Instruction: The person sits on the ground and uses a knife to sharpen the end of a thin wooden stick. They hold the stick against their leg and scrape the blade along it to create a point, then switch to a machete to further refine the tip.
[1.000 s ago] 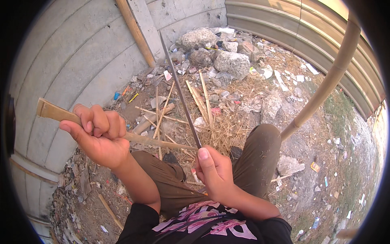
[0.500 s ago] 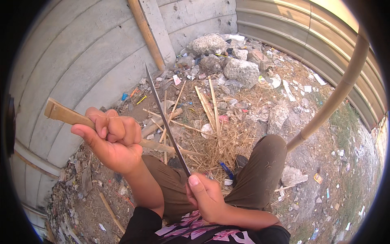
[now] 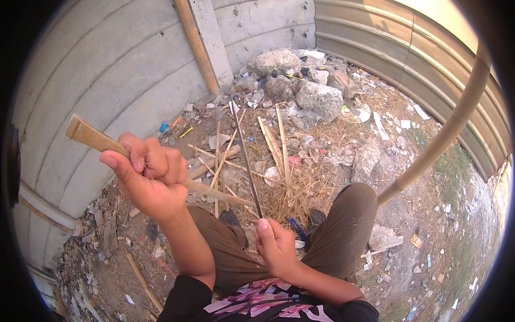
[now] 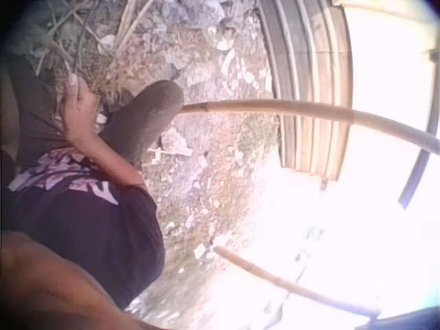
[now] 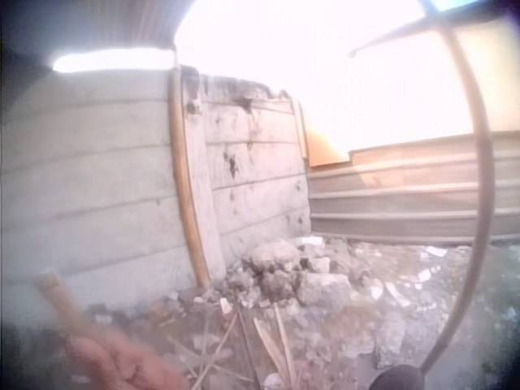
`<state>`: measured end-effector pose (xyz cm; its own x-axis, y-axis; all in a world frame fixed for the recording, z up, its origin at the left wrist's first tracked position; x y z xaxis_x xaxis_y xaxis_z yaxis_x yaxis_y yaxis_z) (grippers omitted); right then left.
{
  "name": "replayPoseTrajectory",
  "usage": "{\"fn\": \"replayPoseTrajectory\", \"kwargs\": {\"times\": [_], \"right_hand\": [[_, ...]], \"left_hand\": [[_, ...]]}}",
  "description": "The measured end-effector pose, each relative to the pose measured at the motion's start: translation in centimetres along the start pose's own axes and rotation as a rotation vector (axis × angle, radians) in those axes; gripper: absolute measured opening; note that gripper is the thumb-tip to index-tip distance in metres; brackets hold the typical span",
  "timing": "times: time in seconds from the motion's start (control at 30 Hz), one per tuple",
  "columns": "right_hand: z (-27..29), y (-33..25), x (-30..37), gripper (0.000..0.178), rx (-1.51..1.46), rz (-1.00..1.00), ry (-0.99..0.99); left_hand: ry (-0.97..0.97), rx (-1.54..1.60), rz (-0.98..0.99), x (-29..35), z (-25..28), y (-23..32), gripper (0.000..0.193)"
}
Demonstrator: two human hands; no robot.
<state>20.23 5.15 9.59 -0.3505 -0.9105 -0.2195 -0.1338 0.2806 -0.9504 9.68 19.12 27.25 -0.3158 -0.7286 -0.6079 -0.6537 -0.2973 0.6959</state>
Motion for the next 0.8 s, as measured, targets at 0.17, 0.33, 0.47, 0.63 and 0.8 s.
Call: {"fn": "replayPoseTrajectory", "kwargs": {"times": [0.17, 0.33, 0.47, 0.63, 0.8], "right_hand": [[0.7, -4.0, 0.7, 0.056, -0.237, 0.614, 0.081], [-3.3, -0.1, 2.5, 0.052, -0.586, 0.216, 0.137], [-2.0, 0.3, 1.4, 0.046, -0.256, -0.094, -0.081], [0.0, -5.1, 1.1, 0.056, -0.091, 0.595, 0.027], [-2.4, -1.9, 1.4, 0.054, -0.208, 0.282, 0.017]], "left_hand": [[0.061, -0.014, 0.034, 0.0, -1.3, -0.4, 0.052], [0.174, -0.084, -0.006, -0.2, -3.7, -1.8, 0.052], [0.167, -0.051, -0.012, -0.2, -1.9, -0.7, 0.053], [0.188, -0.077, -0.056, -0.2, -0.7, -0.1, 0.053], [0.178, -0.058, -0.035, -0.2, -1.3, -0.7, 0.053]]}}
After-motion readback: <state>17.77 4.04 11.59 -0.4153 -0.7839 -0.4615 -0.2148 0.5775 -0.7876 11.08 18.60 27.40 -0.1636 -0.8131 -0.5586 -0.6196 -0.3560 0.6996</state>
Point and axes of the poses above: each hand's wrist, its own x-axis away from the middle knuckle, its own z-axis out of the back of the hand, y = z × x, the point moved 3 cm from there along -x, towards the middle knuckle, and after that the axes turned 12 degrees about z, right-handed, at the moved point
